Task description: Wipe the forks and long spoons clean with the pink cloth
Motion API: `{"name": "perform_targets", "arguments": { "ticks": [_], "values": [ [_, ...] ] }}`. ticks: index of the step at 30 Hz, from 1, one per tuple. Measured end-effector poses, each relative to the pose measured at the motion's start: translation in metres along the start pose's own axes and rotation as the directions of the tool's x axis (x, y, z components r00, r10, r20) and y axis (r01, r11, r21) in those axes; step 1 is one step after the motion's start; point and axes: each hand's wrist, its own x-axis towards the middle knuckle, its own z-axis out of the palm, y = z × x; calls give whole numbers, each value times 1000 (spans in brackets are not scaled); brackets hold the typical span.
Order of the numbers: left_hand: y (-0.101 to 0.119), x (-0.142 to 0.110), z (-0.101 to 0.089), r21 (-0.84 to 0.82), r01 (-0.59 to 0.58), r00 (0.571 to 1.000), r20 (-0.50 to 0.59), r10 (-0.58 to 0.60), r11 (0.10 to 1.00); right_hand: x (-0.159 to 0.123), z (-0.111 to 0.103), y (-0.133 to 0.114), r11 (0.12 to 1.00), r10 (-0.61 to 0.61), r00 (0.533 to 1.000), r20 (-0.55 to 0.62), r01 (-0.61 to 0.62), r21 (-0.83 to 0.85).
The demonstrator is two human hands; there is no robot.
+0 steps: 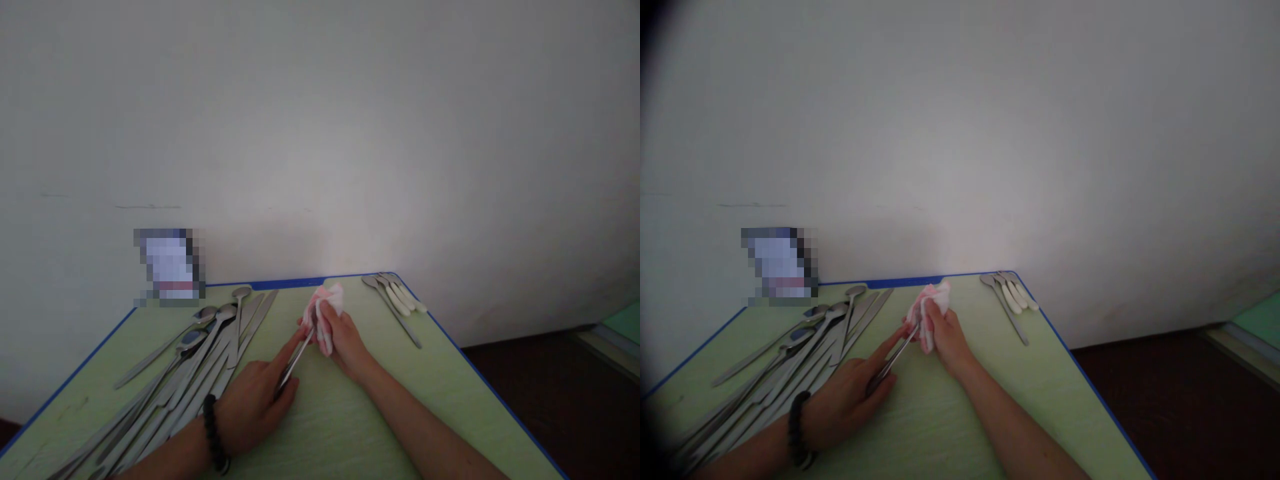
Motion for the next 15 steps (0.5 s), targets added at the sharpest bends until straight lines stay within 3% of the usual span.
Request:
{"name": "perform_targets", "arguments": {
  "ticks": [9, 15],
  "values": [
    [-2, 1, 1, 49, -3, 1000, 18, 2, 999, 1, -8, 7, 1000, 1, 997, 79, -1, -7],
    [-2, 0, 2, 58, -23, 1000, 20, 22, 998, 0, -4, 2, 1000, 7, 998, 57, -6, -30]
  ]
}}
